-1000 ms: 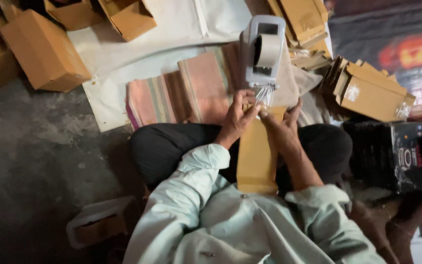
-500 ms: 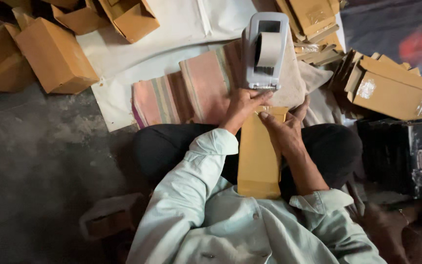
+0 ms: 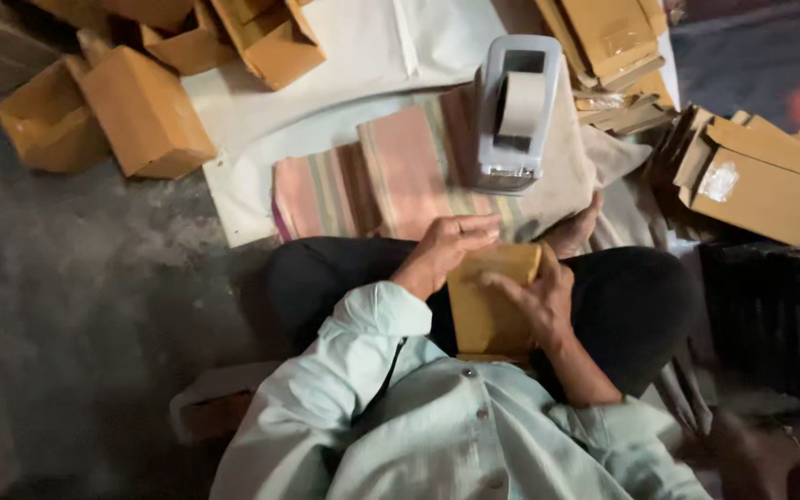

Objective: The person sits on the floor and repeatedly picks up small cardboard boxes, folds the flaps, and seals them using a tape dispenser. The sealed boxes are placed in a growing stack to the right.

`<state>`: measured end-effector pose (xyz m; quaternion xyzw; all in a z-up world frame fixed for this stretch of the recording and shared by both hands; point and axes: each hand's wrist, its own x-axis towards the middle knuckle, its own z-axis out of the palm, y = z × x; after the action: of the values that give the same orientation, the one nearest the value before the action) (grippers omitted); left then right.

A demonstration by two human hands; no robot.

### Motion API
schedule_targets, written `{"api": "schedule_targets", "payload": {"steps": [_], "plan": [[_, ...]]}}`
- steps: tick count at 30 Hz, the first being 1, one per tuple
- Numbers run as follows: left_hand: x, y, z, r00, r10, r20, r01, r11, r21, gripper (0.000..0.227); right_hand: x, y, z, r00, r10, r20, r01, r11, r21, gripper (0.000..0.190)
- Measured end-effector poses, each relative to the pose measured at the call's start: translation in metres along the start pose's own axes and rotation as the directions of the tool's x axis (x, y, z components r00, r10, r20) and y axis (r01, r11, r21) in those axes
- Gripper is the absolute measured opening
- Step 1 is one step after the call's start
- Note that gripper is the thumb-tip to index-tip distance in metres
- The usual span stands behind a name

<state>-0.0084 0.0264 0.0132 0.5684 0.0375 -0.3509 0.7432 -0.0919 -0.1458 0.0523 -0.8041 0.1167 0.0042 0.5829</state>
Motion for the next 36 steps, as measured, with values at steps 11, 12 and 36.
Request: {"api": "schedule_targets", "payload": {"steps": [11, 12, 36], "plan": [[-0.072, 0.046, 0.054, 0.855, 0.353, 0.379, -0.39, -0.043, 0.92, 0.045, -0.021, 0.033, -0.009, 0.951, -0.212, 0.226, 0.116, 0.92, 0.374, 0.055], [-0.068, 0.053, 0.053, 0.869, 0.332, 0.367, -0.387, -0.009, 0.922, 0.053, -0.018, 0.03, -0.011, 0.947, -0.205, 0.247, 0.135, 0.953, 0.272, 0.06], [-0.098, 0.012, 0.019, 0.578, 0.599, -0.555, -0.208, 0.765, 0.61, 0.048, 0.005, 0.01, -0.051, 0.985, -0.169, 0.021, 0.161, 0.966, 0.204, 0.039]]}}
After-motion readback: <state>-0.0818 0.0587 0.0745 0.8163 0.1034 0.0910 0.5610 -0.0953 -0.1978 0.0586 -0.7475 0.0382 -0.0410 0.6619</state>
